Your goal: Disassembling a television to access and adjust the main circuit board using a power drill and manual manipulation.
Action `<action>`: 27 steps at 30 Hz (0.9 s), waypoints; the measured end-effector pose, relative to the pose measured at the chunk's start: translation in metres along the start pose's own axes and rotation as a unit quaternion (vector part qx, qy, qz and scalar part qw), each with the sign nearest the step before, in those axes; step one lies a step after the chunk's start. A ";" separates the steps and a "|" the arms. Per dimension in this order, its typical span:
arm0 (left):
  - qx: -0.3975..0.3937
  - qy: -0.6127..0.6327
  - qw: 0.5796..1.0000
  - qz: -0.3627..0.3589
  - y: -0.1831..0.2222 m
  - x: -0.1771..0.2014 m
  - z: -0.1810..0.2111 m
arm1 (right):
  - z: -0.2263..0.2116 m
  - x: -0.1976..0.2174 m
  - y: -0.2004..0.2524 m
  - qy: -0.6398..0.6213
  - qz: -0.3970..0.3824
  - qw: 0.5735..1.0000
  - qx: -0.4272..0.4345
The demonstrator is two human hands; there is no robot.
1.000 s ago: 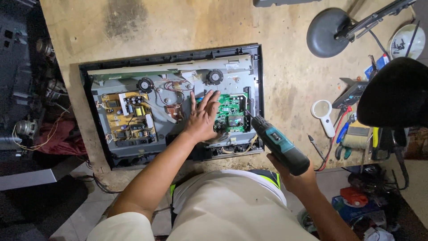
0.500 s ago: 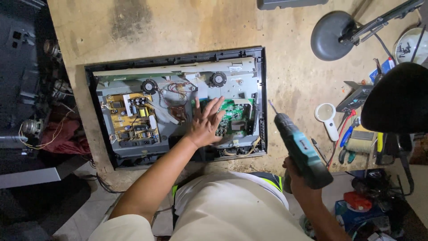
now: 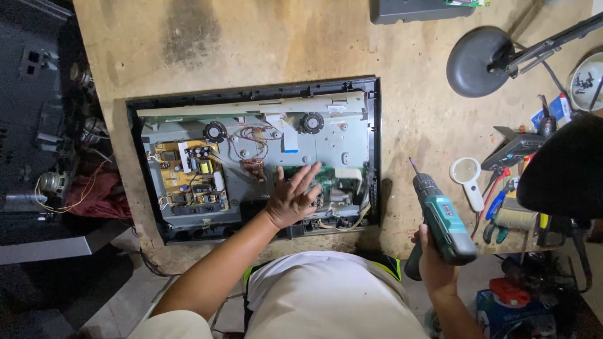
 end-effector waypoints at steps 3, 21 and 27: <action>0.078 0.021 0.995 -0.060 -0.014 0.002 -0.018 | -0.006 -0.004 0.000 -0.051 0.014 0.997 -0.059; -0.038 -0.068 0.992 0.100 0.034 -0.021 0.008 | -0.039 -0.007 -0.019 0.253 0.026 0.960 0.115; 0.052 0.016 0.999 -0.006 -0.004 0.001 -0.012 | 0.046 -0.020 -0.075 0.369 -0.007 0.923 0.105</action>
Point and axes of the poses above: each hand's wrist, its own y-axis away from the middle knuckle, its own x-axis out of the back of the hand, z = x × y, the point moved 7 cm from there along -y, towards the middle knuckle, and after that the axes turned 2 degrees about y, right-handed, at the moved point
